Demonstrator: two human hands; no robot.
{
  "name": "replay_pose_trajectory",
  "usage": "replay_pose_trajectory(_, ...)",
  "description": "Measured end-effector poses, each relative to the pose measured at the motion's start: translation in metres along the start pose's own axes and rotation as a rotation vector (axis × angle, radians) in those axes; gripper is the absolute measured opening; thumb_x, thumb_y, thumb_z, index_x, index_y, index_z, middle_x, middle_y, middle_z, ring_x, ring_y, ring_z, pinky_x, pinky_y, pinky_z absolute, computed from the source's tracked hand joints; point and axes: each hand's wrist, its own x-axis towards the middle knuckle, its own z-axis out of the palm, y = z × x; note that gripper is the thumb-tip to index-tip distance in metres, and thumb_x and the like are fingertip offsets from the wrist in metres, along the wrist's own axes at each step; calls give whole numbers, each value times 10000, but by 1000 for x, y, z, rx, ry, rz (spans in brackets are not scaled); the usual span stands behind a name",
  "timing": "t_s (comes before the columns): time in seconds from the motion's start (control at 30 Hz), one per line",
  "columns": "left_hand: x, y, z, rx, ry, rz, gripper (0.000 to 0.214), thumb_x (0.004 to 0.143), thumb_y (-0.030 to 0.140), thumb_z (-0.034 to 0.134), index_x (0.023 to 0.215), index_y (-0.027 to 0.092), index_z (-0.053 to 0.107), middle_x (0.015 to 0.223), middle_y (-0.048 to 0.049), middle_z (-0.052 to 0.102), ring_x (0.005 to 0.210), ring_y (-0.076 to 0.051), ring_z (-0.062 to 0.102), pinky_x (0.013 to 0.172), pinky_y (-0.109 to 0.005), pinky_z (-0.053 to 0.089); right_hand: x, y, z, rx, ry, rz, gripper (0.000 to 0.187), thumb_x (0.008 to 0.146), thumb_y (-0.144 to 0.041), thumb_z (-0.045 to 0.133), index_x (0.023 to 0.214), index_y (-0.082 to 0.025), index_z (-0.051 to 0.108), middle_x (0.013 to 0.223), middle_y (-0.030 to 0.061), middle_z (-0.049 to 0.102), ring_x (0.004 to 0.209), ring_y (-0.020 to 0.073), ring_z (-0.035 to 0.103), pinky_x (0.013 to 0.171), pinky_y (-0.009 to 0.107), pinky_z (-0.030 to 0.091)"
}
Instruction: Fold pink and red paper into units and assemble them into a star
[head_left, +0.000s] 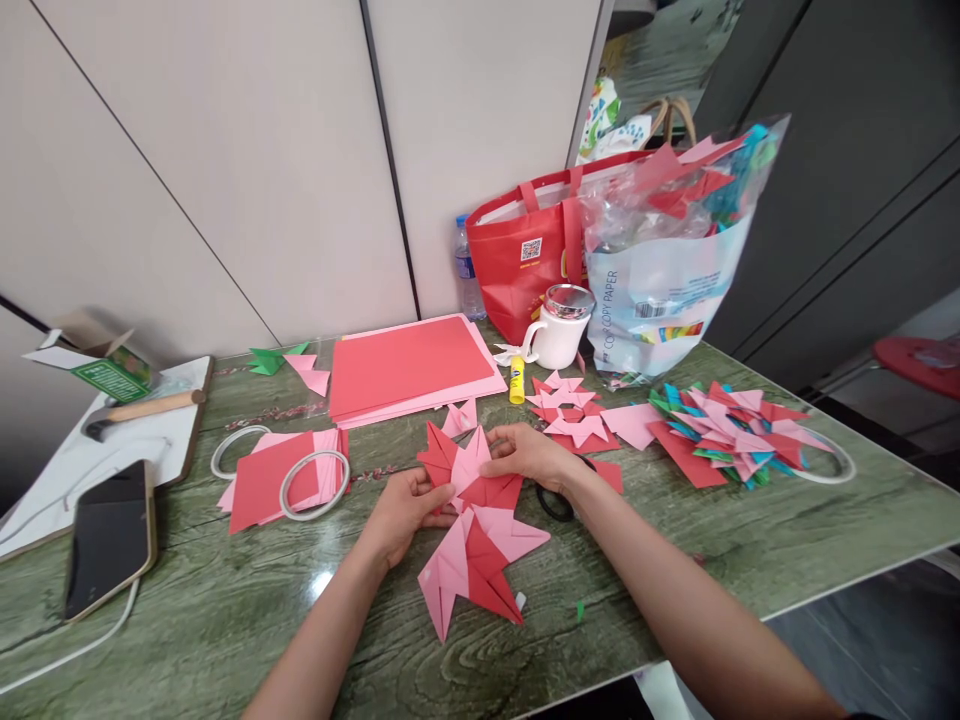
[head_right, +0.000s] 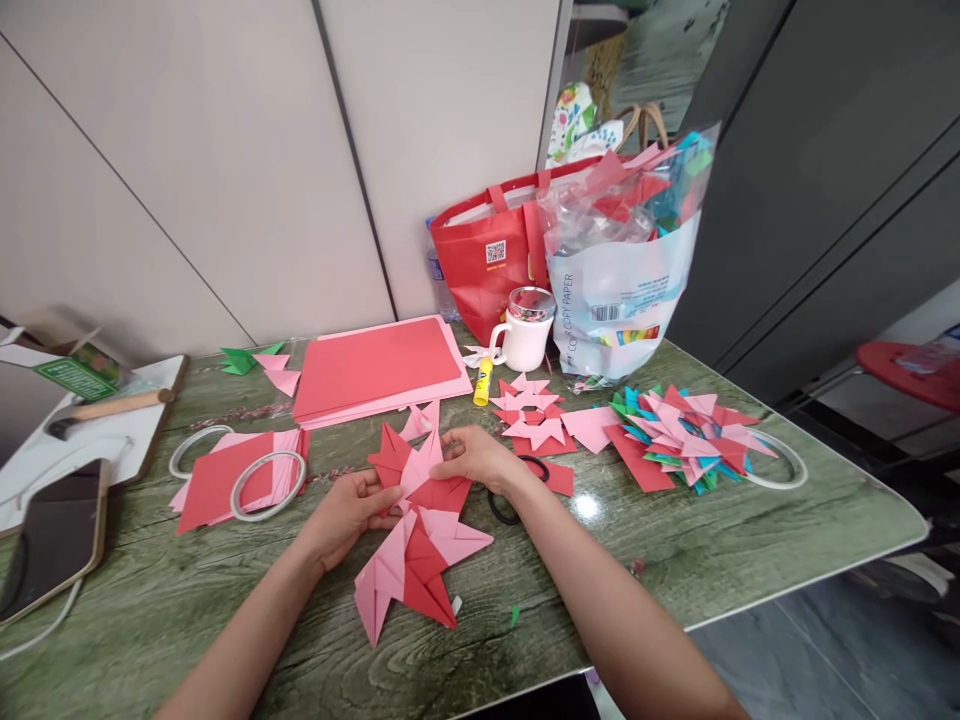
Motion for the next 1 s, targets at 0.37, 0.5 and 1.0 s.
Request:
replay_pose_trajectory(0.37,0,1,1,-20,-5,-6,410,551,375,803,809,109,627,700,-36,663,547,-106,603,548,-234,534,2,1,0,43,90,22,300,489,-171,791,733,-142,619,540,-39,621,522,105,570,534,207,438)
replay_pose_trajectory(0.5,-2,3,1,-47,-33,-12,440,582,444,773,824,106,630,686,-30,653,549,-101,601,571,-234,536,3,0,1,48,102,20,309,462,-150,800,712,-142,619,523,-46,614,510,99,563,512,195,433)
replay_pose_trajectory(1.0,-6,3,-3,0,-230,58,500,573,191,802,1019,127,585,913,-106,709,776,-197,671,711,-293,527,9,6,2,179,185,-15,310,522,-292,811,727,-132,641,583,-17,637,536,99,574,557,214,459)
